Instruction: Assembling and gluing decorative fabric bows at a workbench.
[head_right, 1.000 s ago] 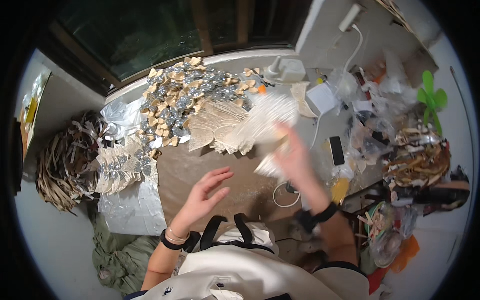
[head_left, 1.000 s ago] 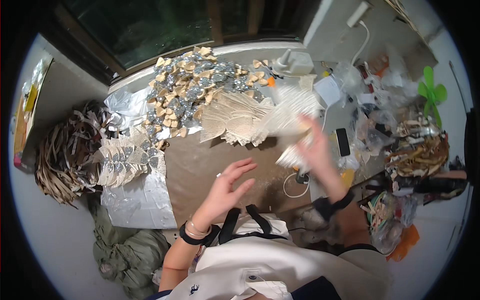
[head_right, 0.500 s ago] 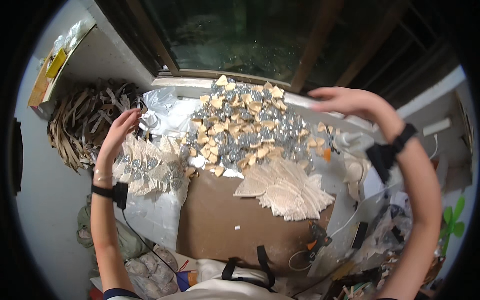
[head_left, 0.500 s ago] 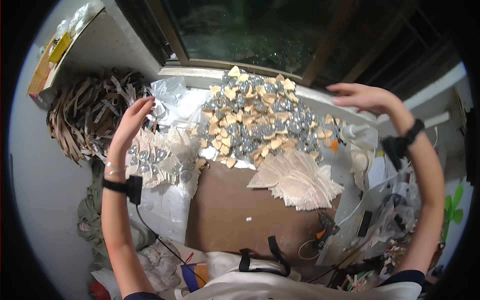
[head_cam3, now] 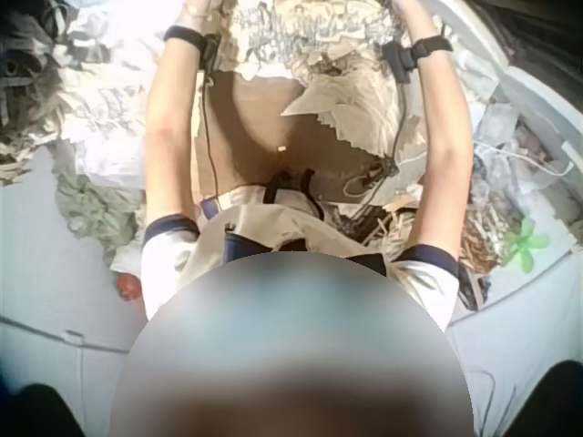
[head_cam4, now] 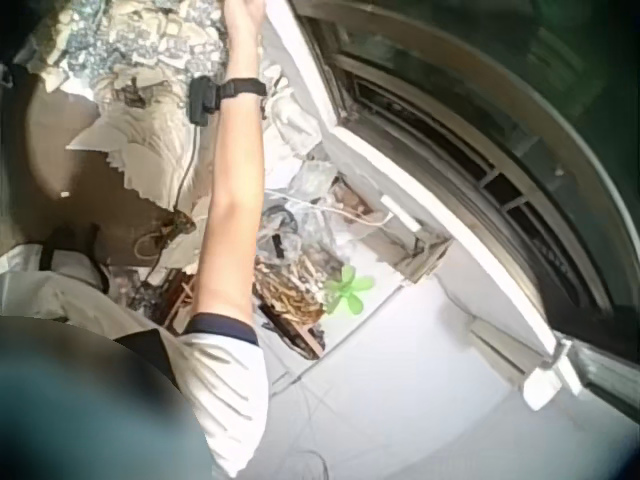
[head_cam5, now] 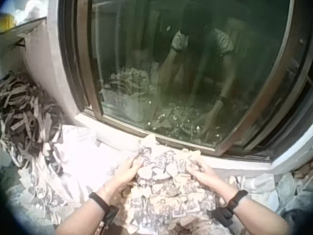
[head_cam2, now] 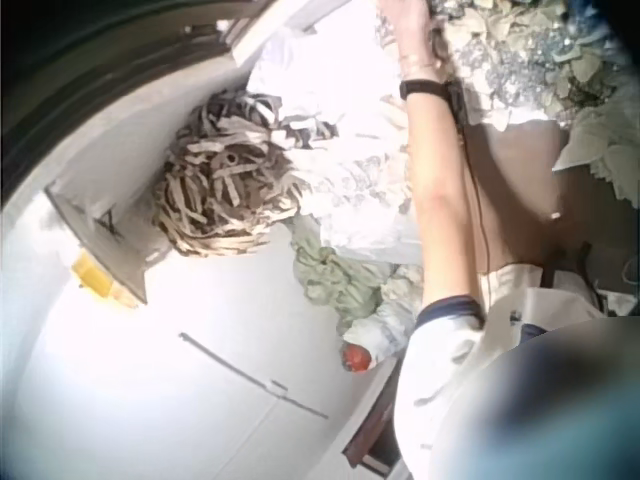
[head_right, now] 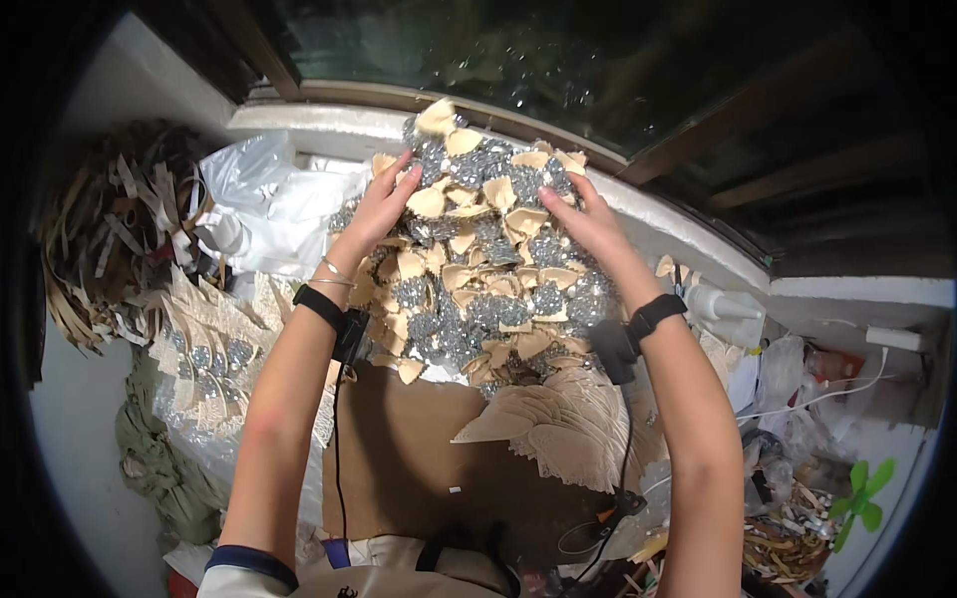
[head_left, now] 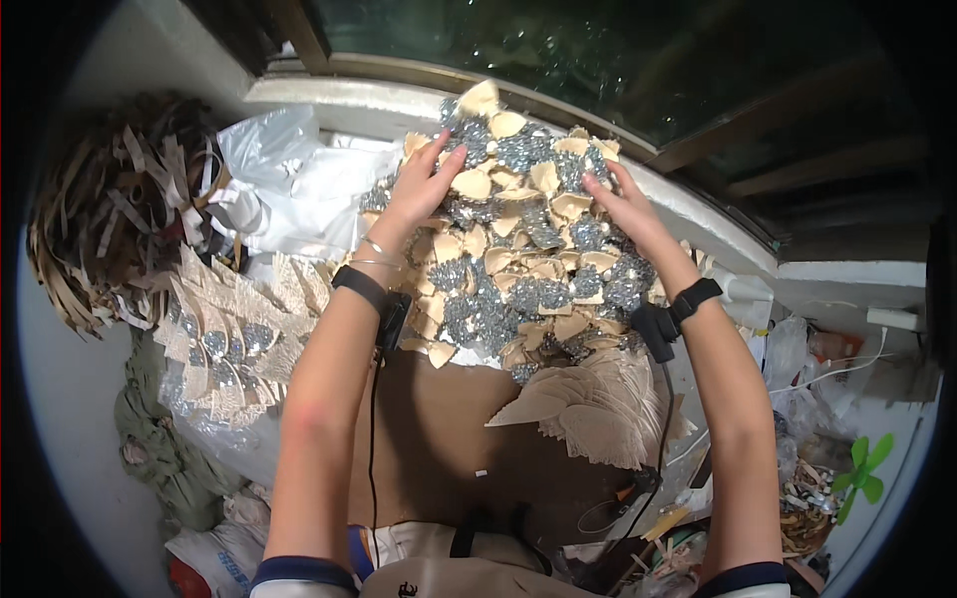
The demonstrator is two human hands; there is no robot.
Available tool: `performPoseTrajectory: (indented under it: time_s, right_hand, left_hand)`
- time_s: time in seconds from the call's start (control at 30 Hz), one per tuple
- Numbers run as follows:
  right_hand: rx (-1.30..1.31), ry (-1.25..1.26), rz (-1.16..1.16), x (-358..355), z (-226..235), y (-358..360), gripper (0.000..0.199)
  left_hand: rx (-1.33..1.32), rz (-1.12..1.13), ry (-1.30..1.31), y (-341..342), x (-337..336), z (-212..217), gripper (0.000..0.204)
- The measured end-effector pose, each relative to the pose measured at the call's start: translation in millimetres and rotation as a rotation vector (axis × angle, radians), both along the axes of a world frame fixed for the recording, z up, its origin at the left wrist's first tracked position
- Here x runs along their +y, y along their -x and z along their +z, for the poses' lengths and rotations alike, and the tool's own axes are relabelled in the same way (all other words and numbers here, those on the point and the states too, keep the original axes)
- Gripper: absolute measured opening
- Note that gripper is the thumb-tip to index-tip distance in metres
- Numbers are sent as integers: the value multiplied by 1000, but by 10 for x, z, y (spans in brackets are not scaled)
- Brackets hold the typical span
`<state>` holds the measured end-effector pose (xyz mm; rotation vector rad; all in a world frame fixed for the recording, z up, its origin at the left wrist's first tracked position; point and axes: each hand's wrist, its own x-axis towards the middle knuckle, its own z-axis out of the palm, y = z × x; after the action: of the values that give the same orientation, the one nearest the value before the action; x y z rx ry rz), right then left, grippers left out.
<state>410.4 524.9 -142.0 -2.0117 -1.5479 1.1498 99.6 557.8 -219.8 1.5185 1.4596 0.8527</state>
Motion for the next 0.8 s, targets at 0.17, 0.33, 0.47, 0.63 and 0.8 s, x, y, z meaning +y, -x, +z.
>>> performPoseTrajectory:
  time_s: [0.17,0.33,0.47,0.63,0.8]
  right_hand:
    - [250,73,-15,-33,245,290,70]
    - [322,192,132,-113,140,388,71]
    - [411,173,192,-399,243,688,71]
    - [109,-40,564,-627,347,914,75]
    - [-124,-164,795,-1031,404,1186,78]
  left_hand:
    - [-211,-94,178,59,-225,268,68]
    - [-124,-16,296,31,-496,425,77]
    - [-107,65,186,97,-1106,391,78]
    - [-74,243,-84,172,-1878,214,57]
    - [-95,276,-143,207,-2504,369,40]
